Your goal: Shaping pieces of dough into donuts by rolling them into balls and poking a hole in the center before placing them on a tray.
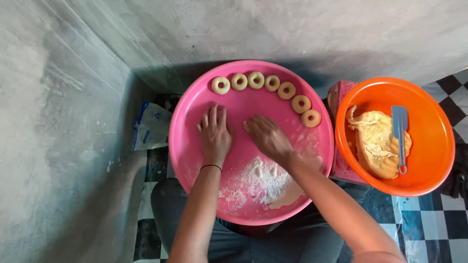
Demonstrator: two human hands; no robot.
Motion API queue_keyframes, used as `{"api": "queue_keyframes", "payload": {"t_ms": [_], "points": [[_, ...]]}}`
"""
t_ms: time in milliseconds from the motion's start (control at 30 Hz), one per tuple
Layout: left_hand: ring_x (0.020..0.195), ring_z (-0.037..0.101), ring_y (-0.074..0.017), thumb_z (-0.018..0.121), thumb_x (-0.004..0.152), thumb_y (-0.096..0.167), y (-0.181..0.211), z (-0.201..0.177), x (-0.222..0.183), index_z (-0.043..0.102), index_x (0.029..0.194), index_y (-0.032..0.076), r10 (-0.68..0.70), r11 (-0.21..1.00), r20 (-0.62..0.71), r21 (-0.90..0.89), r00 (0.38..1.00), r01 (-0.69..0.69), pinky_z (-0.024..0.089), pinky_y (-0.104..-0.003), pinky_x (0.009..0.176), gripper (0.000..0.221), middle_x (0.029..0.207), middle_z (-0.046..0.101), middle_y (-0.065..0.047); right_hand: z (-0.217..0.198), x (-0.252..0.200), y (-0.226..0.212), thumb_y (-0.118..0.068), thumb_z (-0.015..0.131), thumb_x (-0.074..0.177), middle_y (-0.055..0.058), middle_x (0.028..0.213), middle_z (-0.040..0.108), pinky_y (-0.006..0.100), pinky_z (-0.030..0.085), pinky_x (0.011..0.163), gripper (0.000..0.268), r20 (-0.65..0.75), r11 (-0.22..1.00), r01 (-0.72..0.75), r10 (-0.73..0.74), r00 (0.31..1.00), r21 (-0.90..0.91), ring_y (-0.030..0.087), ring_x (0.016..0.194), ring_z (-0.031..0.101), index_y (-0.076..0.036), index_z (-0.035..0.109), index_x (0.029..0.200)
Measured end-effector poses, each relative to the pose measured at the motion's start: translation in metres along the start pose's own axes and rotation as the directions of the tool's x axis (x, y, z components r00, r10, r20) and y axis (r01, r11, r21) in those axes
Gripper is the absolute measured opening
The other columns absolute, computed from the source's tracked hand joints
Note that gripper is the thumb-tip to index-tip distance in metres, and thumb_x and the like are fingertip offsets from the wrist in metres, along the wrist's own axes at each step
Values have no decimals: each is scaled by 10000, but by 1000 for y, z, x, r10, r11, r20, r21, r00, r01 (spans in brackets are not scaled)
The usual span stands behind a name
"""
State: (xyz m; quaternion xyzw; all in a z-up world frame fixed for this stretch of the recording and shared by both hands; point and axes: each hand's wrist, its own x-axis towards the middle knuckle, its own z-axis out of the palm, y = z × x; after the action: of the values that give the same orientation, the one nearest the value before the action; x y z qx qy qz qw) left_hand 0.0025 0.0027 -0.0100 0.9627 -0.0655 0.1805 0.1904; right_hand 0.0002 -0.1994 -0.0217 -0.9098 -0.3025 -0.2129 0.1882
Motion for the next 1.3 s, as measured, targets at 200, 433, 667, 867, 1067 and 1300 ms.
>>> {"api": "queue_keyframes", "payload": {"t_ms": [200,433,667,867,1067,1300], "points": [[1370,493,-312,559,946,197,6,-9,-1,635,1321,152,2,997,-19,82,1000,0,506,-520,958,385,1440,542,-98,-40,-29,-48,-346,567,1041,181,1515,553,496,416,1141,541,156,959,7,39,987,-282,322,1442,490,-53,542,1496],[1363,504,-279,555,927,208,-1,9,-2,632,1317,182,20,986,-77,167,997,-7,509,-476,943,398,1438,546,-71,-12,1,-21,-509,520,999,107,1544,531,536,394,1145,655,367,946,-76,195,910,-315,286,1460,456,-151,484,1546],[1335,511,-278,571,900,233,-5,22,-5,615,1296,200,-26,989,-78,144,997,37,511,-498,905,399,1400,549,-59,-22,54,-7,-459,587,945,144,1435,620,537,465,1118,564,500,827,-548,423,755,127,375,1354,560,-183,589,1438],[1363,501,-305,550,924,184,1,-1,-2,634,1311,166,16,997,-61,76,998,-11,504,-512,936,396,1433,548,-88,2,-3,-15,-426,606,1011,135,1455,605,479,478,1100,562,154,991,-89,103,983,-96,312,1379,549,-118,563,1480],[1376,493,-309,571,923,184,6,-12,0,645,1307,151,4,997,-16,74,1000,-3,510,-518,947,392,1440,555,-99,-46,-37,-57,-518,488,1047,146,1633,413,516,365,1178,682,295,960,-133,205,933,-247,354,1508,363,-108,431,1590],[1377,488,-304,565,919,186,-1,6,-3,633,1320,165,33,993,-52,113,998,-27,501,-496,930,407,1449,534,-95,-42,14,-36,-626,303,1054,98,1673,345,567,246,1235,706,572,930,-212,353,740,-300,334,1539,310,-200,360,1614]]}}
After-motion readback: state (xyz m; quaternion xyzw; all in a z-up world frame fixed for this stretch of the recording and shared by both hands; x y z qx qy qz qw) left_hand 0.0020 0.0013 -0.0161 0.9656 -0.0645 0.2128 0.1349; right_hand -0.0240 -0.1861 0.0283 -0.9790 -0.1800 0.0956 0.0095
